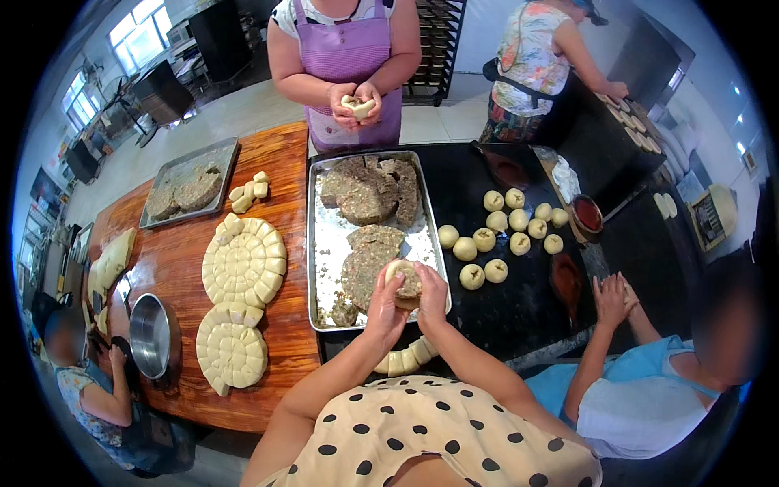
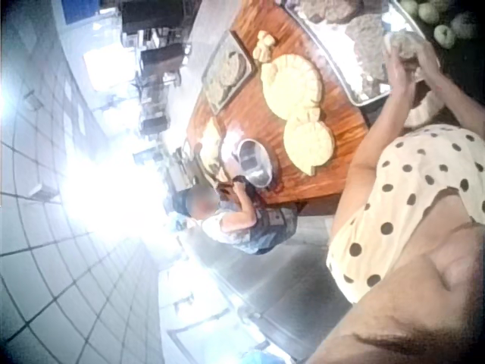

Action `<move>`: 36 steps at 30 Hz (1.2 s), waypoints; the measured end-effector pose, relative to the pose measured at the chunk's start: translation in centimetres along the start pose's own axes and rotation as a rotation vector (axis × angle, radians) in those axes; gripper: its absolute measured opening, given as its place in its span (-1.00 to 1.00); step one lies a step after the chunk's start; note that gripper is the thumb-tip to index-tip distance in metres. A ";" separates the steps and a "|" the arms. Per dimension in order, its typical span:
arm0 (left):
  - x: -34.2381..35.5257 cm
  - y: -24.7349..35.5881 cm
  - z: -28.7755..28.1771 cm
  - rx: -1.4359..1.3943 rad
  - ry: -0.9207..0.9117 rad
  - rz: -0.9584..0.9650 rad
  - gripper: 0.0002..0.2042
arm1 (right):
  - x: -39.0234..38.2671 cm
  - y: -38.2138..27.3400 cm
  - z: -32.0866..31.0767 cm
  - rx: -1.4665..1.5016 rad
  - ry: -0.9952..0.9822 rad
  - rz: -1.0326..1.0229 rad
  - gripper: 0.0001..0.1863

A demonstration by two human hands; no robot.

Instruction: The person prepares buns by hand, placing a meat and vegetable filling onto pieces of dough and folding the dough over the filling to seal it.

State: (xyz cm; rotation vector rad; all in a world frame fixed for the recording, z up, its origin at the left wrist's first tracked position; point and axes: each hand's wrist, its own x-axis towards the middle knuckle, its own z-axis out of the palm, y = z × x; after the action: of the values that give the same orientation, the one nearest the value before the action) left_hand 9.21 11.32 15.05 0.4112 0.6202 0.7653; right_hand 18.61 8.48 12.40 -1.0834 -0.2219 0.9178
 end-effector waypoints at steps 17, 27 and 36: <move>1.3 -0.7 -2.4 0.171 0.106 -0.082 -0.73 | 0.5 3.7 -0.4 -0.344 -0.001 -0.104 -0.68; 1.1 0.7 -1.8 0.129 0.227 -0.307 -0.36 | 2.5 2.9 -1.4 -0.180 -0.171 0.142 -0.37; 4.3 -2.3 -7.0 0.596 0.253 -0.010 -0.17 | -2.1 3.6 1.1 -0.881 -0.124 -0.709 -0.73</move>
State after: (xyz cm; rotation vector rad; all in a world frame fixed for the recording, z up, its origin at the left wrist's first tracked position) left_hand 8.21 13.87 6.97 0.8637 1.0923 0.6165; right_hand 14.75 8.18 10.47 -1.5851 -1.1108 0.2076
